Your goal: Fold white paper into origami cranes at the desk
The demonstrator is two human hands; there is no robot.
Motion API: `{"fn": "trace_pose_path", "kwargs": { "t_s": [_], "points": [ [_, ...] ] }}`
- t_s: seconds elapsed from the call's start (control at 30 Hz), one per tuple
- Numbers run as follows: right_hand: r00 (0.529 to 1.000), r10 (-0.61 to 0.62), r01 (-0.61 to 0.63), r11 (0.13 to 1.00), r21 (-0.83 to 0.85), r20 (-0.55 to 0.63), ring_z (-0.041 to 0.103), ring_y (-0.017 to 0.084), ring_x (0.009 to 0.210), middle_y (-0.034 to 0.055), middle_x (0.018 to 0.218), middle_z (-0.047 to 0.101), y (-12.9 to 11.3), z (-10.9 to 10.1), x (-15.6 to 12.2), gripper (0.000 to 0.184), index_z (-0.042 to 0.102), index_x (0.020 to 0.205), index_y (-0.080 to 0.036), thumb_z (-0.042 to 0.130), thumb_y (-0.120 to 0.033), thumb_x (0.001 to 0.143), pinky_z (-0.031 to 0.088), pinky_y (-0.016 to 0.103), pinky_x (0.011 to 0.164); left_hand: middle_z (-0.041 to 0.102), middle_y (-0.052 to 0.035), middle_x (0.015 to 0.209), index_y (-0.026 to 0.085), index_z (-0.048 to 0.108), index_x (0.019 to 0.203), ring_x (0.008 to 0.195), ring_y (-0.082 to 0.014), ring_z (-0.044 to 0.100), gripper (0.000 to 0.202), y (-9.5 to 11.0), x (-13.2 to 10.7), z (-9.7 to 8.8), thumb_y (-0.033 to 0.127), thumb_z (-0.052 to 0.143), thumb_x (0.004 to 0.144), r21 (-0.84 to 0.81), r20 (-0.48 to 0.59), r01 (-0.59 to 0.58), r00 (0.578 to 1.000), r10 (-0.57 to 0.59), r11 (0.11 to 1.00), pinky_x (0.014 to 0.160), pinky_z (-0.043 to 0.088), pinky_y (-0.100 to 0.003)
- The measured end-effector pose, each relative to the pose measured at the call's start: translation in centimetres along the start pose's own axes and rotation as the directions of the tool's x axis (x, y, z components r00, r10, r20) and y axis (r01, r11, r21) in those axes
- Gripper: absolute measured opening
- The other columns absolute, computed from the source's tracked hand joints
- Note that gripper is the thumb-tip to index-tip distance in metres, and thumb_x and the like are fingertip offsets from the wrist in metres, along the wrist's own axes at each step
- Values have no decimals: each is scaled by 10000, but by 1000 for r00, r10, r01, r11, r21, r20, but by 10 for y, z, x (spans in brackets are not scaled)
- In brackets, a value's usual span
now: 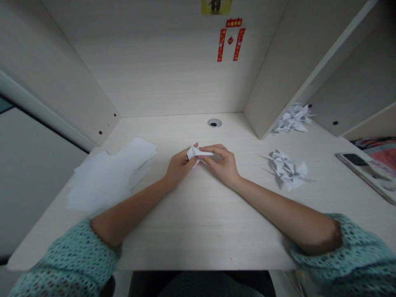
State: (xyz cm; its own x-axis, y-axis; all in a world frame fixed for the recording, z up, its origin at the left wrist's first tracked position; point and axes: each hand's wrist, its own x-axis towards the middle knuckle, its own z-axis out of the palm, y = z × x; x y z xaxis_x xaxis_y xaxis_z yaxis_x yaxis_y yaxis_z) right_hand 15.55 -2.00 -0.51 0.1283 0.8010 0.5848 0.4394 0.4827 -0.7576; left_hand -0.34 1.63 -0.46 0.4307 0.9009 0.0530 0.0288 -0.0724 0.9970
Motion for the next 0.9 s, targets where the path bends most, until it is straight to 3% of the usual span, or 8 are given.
{"fn": "trace_pose_path", "kwargs": {
  "t_s": [0.17,0.37,0.57,0.9],
  "points": [
    [1000,3,-4,999,-52,-12,644,195,858,19,906,730,-3,-1,-3,200,729,967,-316,709,-294,769,513,367,815,717,-31,926,143,532,1304,821,-172,655,575,7,-2,0,357,609,775,153,-30,-45,998,50,987,767,500,-283],
    [1000,-8,8,995,-104,-6,649,193,845,10,902,733,-4,-2,-5,199,729,973,-339,696,-290,784,511,379,826,708,-41,909,123,544,1295,794,-164,621,553,8,-3,-2,357,571,795,181,-8,-74,997,77,981,721,461,-254],
    [999,-17,14,995,-102,-29,654,187,824,7,888,740,-3,-1,-5,191,737,947,-339,705,-266,774,520,367,797,644,0,741,113,575,1264,628,-116,508,543,10,-4,-3,388,557,797,227,-6,-77,997,80,971,602,381,-229],
    [993,-116,115,983,-144,5,664,177,839,-16,964,747,-3,-2,-5,206,724,981,-345,655,-234,821,514,372,793,617,16,723,163,581,1268,689,-124,509,506,8,-3,-3,378,525,813,264,-9,-93,995,99,960,598,377,-221]
  ]
}}
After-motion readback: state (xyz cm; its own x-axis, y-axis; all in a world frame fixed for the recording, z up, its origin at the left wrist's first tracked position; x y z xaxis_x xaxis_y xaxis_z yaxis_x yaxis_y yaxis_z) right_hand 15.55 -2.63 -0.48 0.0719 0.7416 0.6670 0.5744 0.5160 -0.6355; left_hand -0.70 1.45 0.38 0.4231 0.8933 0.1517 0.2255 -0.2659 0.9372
